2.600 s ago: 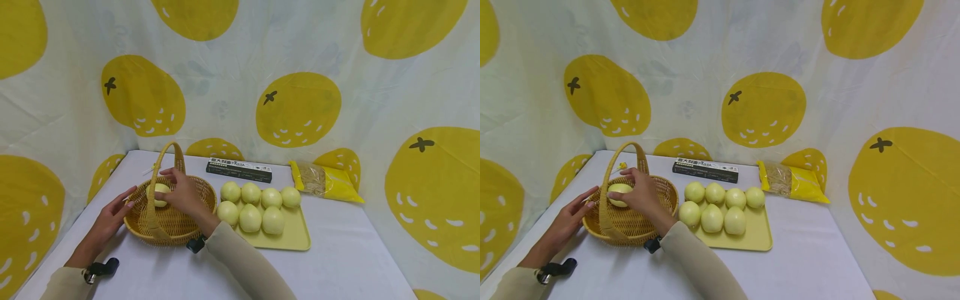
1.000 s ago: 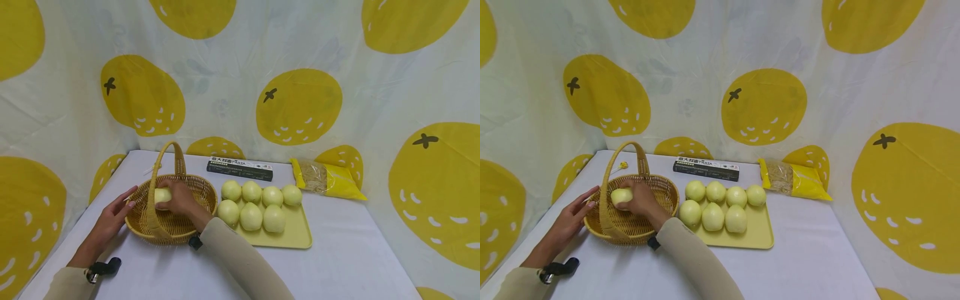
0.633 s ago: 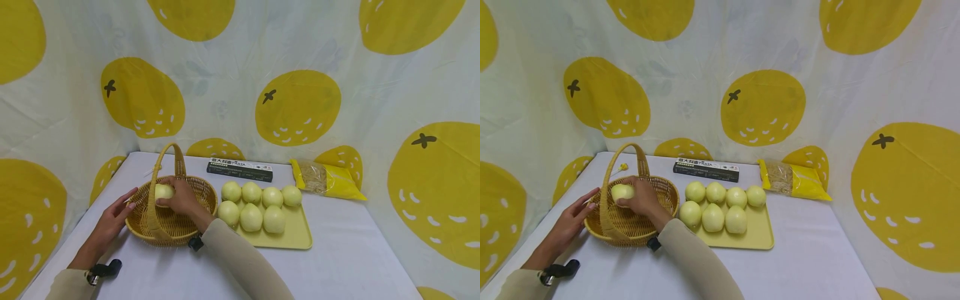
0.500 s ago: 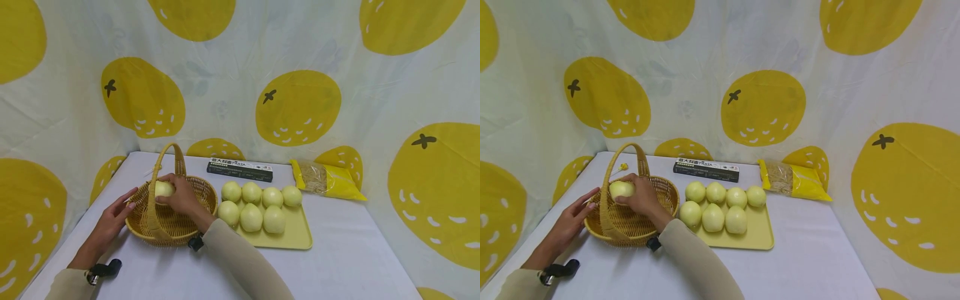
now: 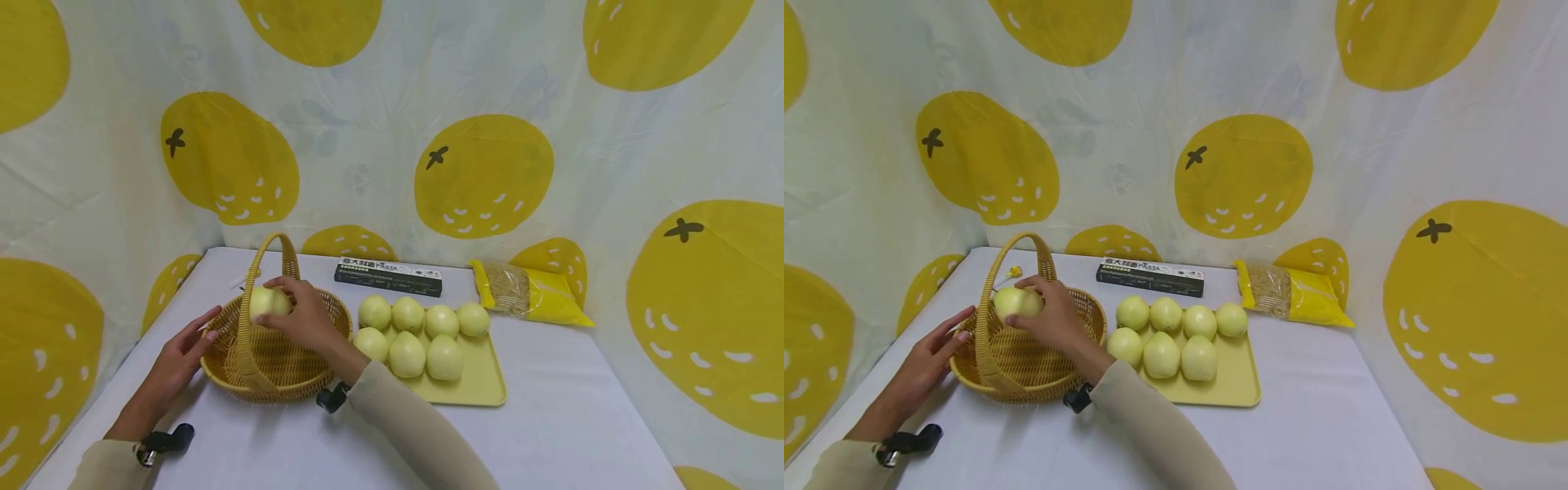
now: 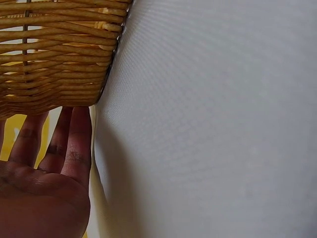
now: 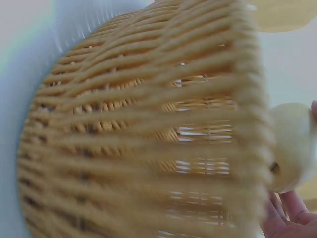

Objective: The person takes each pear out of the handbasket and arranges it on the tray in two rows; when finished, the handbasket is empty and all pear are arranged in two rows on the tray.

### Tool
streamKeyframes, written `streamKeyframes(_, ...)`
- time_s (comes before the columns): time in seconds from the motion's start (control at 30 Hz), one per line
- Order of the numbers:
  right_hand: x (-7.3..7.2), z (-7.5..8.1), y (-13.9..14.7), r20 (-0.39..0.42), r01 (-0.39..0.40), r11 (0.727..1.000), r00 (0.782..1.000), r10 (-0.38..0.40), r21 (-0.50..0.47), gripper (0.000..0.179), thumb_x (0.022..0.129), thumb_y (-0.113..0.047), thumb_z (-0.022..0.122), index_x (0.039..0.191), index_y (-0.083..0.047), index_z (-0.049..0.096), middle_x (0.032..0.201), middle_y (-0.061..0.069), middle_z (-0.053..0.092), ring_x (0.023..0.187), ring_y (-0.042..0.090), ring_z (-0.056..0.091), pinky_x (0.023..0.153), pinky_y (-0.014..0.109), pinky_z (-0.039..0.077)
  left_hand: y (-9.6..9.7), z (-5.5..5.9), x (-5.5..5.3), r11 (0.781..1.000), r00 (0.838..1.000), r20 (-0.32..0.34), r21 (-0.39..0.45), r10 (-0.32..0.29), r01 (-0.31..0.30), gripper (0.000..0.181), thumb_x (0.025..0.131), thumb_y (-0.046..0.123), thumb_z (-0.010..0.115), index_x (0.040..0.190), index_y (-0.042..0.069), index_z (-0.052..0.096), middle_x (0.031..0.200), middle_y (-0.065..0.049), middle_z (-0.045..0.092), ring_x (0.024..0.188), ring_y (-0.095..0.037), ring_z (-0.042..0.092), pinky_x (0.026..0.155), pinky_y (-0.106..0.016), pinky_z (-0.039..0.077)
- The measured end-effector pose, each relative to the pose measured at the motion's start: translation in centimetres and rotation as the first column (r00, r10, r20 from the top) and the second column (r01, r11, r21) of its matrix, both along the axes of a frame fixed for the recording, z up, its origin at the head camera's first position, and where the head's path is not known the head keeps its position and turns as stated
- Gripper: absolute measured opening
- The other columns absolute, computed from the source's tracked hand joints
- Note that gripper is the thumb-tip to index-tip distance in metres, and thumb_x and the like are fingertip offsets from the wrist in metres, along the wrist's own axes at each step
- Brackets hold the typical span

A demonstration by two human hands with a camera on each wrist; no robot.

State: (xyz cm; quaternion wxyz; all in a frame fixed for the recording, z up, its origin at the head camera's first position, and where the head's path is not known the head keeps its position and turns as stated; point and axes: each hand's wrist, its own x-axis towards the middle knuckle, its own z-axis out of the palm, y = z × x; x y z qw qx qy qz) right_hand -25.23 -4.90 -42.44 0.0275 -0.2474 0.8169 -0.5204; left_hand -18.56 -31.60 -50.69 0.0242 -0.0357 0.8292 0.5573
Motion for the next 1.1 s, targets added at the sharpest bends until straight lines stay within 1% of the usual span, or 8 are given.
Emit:
streamKeyframes(0.13, 0.5, 0.8, 1.5, 0.016, 0.004, 1.0, 1.0, -0.003, -0.028, 0.052, 0.087, -0.031, 0.091, 0.133, -0.035, 0.068, 0.122, -0.003, 0.061, 0.102, 0.01, 0.061, 0.074, 0.021, 0.058, 0.0, 0.0, 0.0, 1.0, 1.0, -0.001, 0.01, 0.007, -0.007, 0.07, 0.109, 0.057, 0.051, 0.17, 0.04, 0.021, 0.181, -0.005, 0.008, 0.163, -0.049, 0.012, 0.119, -0.078, 0.029)
streamKeyframes(0.2, 0.8, 1.2, 2.4, 0.012, 0.006, 1.0, 1.0, -0.006, -0.03, 0.053, 0.087, -0.031, 0.09, 0.135, -0.035, 0.067, 0.123, -0.003, 0.061, 0.103, 0.012, 0.062, 0.073, 0.022, 0.059, -0.1, -0.1, 0.1, 1.0, 1.0, -0.004, 0.009, 0.008, -0.008, 0.07, 0.109, 0.057, 0.05, 0.17, 0.04, 0.021, 0.181, -0.006, 0.009, 0.163, -0.05, 0.013, 0.119, -0.077, 0.03)
streamKeyframes(0.37, 1.4, 1.9, 4.4, 0.009, 0.02, 0.999, 1.0, -0.019, -0.051, 0.057, 0.087, -0.03, 0.09, 0.138, -0.034, 0.066, 0.129, -0.002, 0.062, 0.105, 0.016, 0.065, 0.078, 0.025, 0.059, -0.1, 0.1, 0.2, 1.0, 1.0, -0.014, 0.002, 0.008, -0.008, 0.069, 0.109, 0.057, 0.05, 0.169, 0.042, 0.022, 0.181, -0.007, 0.01, 0.162, -0.051, 0.016, 0.118, -0.077, 0.031)
streamKeyframes(0.57, 2.2, 2.6, 6.7, 0.018, 0.056, 0.995, 0.998, -0.054, -0.082, 0.055, 0.087, -0.03, 0.09, 0.134, -0.04, 0.066, 0.137, -0.002, 0.061, 0.108, 0.02, 0.068, 0.082, 0.03, 0.06, -0.1, 0.3, 0.1, 1.0, 1.0, -0.023, 0.004, 0.001, -0.001, 0.068, 0.109, 0.056, 0.05, 0.169, 0.041, 0.022, 0.181, -0.008, 0.01, 0.162, -0.051, 0.015, 0.118, -0.077, 0.03)
streamKeyframes(0.77, 2.7, 3.0, 8.9, -0.02, 0.066, 0.993, 0.997, -0.068, -0.099, 0.055, 0.086, -0.027, 0.09, 0.136, -0.034, 0.066, 0.14, -0.001, 0.061, 0.117, 0.02, 0.066, 0.09, 0.034, 0.061, -0.2, 0.1, 0.0, 1.0, 1.0, -0.025, 0.001, -0.007, 0.007, 0.068, 0.11, 0.055, 0.05, 0.17, 0.041, 0.022, 0.181, -0.008, 0.01, 0.162, -0.051, 0.013, 0.118, -0.078, 0.03)
streamKeyframes(0.87, 3.0, 3.3, 9.9, -0.032, 0.073, 0.991, 0.997, -0.076, -0.108, 0.055, 0.087, -0.026, 0.089, 0.136, -0.032, 0.066, 0.14, -0.002, 0.061, 0.119, 0.02, 0.065, 0.093, 0.04, 0.061, -0.2, 0.1, 0.0, 1.0, 1.0, -0.017, 0.001, -0.007, 0.007, 0.068, 0.109, 0.057, 0.05, 0.169, 0.042, 0.022, 0.181, -0.007, 0.01, 0.163, -0.051, 0.012, 0.117, -0.078, 0.03)
streamKeyframes(1.0, 3.5, 3.4, 11.1, -0.008, 0.092, 0.987, 0.996, -0.094, -0.129, 0.054, 0.087, -0.026, 0.089, 0.135, -0.032, 0.066, 0.14, -0.003, 0.061, 0.123, 0.02, 0.063, 0.097, 0.047, 0.059, -0.2, 0.2, -0.1, 1.0, 1.0, -0.006, 0.006, -0.005, 0.005, 0.069, 0.108, 0.059, 0.051, 0.169, 0.044, 0.022, 0.181, -0.006, 0.008, 0.163, -0.051, 0.01, 0.117, -0.079, 0.029)
streamKeyframes(1.1, 3.7, 3.3, 11.9, 0.016, 0.11, 0.985, 0.994, -0.109, -0.134, 0.053, 0.086, -0.025, 0.089, 0.133, -0.034, 0.067, 0.14, -0.006, 0.06, 0.125, 0.021, 0.062, 0.098, 0.048, 0.058, -0.2, 0.2, -0.1, 1.0, 1.0, -0.006, 0.007, -0.003, 0.003, 0.069, 0.108, 0.059, 0.051, 0.169, 0.044, 0.022, 0.181, -0.005, 0.009, 0.163, -0.05, 0.011, 0.118, -0.078, 0.03)
